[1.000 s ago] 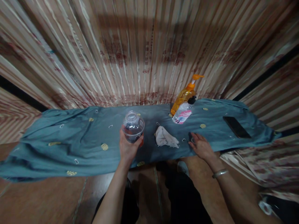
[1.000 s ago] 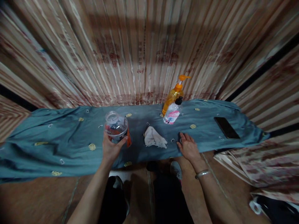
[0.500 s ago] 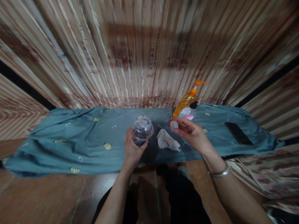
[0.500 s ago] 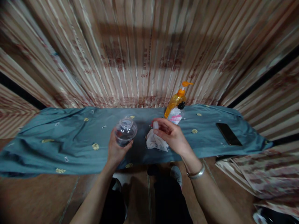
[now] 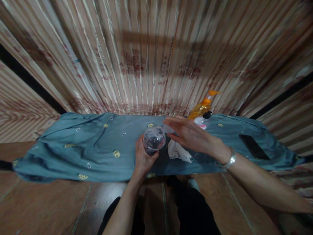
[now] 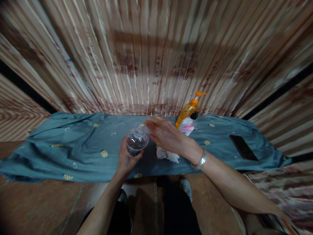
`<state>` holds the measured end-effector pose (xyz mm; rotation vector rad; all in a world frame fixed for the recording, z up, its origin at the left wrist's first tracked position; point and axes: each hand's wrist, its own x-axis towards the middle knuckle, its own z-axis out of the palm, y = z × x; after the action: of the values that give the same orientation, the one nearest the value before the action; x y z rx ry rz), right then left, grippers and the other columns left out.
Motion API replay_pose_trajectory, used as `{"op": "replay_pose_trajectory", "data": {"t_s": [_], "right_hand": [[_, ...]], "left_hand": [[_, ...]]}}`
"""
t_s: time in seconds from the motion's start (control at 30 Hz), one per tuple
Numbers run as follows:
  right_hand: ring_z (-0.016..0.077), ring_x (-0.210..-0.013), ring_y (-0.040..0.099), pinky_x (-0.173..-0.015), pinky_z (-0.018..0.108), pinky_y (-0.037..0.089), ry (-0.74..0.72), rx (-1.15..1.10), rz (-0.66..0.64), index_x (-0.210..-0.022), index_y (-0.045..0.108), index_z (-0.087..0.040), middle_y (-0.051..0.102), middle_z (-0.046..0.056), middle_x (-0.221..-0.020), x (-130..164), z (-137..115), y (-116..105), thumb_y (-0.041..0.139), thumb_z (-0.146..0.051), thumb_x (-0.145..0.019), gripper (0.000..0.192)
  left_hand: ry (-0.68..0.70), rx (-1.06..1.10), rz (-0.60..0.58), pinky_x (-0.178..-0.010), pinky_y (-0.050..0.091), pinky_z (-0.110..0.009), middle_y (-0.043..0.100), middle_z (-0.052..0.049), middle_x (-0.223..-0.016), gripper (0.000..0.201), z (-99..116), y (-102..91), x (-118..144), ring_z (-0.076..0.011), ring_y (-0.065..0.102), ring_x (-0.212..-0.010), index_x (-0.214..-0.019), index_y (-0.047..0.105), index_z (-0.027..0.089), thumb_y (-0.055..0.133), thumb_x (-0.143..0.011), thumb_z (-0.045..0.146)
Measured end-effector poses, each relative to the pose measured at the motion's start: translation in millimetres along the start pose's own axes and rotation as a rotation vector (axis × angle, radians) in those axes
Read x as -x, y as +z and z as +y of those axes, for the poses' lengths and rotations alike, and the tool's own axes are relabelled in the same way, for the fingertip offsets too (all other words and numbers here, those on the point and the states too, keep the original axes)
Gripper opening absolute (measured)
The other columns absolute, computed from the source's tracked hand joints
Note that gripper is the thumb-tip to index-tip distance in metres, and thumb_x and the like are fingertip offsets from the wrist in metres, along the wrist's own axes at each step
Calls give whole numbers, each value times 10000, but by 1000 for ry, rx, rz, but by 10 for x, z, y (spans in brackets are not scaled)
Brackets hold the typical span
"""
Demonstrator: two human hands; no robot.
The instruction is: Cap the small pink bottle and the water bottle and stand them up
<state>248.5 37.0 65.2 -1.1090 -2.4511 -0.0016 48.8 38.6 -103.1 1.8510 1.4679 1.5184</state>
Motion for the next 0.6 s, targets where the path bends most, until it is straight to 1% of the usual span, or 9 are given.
{"op": "replay_pose_trajectory", "data": {"t_s": [0.1, 0.2, 0.27, 0.37, 0.47, 0.6], "right_hand": [[285, -1160, 651, -1024, 454, 524, -78, 47, -62, -1229, 642, -235, 706, 69, -1177, -82, -28, -149, 636, -172, -908, 328], [278, -1118, 669, -971, 417, 546, -135, 86, -127, -1250, 634, -221, 707, 81, -1174, -168, -45, -239, 639, -220, -924, 326], [270, -1055, 688, -922, 392, 555, -159, 94, -171, -1203, 656, -196, 716, 91, -1128, -216, -53, -261, 641, -235, -930, 276], [241, -982, 698, -889, 358, 548, -172, 37, -207, -1101, 696, -210, 727, 65, -1047, -261, -64, -263, 635, -237, -937, 178], [231, -999, 697, -898, 341, 538, -174, -26, -207, -1082, 711, -222, 732, 54, -1056, -272, -80, -263, 640, -232, -934, 165], [258, -1073, 680, -930, 380, 534, -182, 28, -255, -1130, 683, -174, 712, 98, -1129, -261, -115, -275, 613, -216, -953, 194]], "left_hand": [[29, -5, -1, -1079, 489, -534, 617, -161, -1311, 850, -18, 13, 8, -357, 615, -1252, -1403, 428, 175, 796, -638, 226], [57, -2, -10, -1080, 482, -551, 618, -157, -1312, 850, -14, 32, 11, -360, 609, -1249, -1400, 427, 183, 790, -632, 219], [71, -1, -15, -1081, 477, -552, 618, -151, -1316, 846, -6, 40, 11, -356, 605, -1254, -1399, 427, 195, 784, -633, 208], [81, 0, -21, -1076, 480, -541, 619, -144, -1316, 844, 2, 38, 9, -345, 608, -1245, -1406, 424, 206, 780, -640, 195], [83, 0, -27, -1070, 483, -538, 618, -142, -1318, 854, 6, 23, 7, -341, 610, -1238, -1415, 421, 204, 787, -644, 201], [92, -3, -37, -1063, 487, -535, 621, -136, -1316, 839, 13, 7, 8, -341, 612, -1235, -1403, 430, 207, 789, -645, 197]]}}
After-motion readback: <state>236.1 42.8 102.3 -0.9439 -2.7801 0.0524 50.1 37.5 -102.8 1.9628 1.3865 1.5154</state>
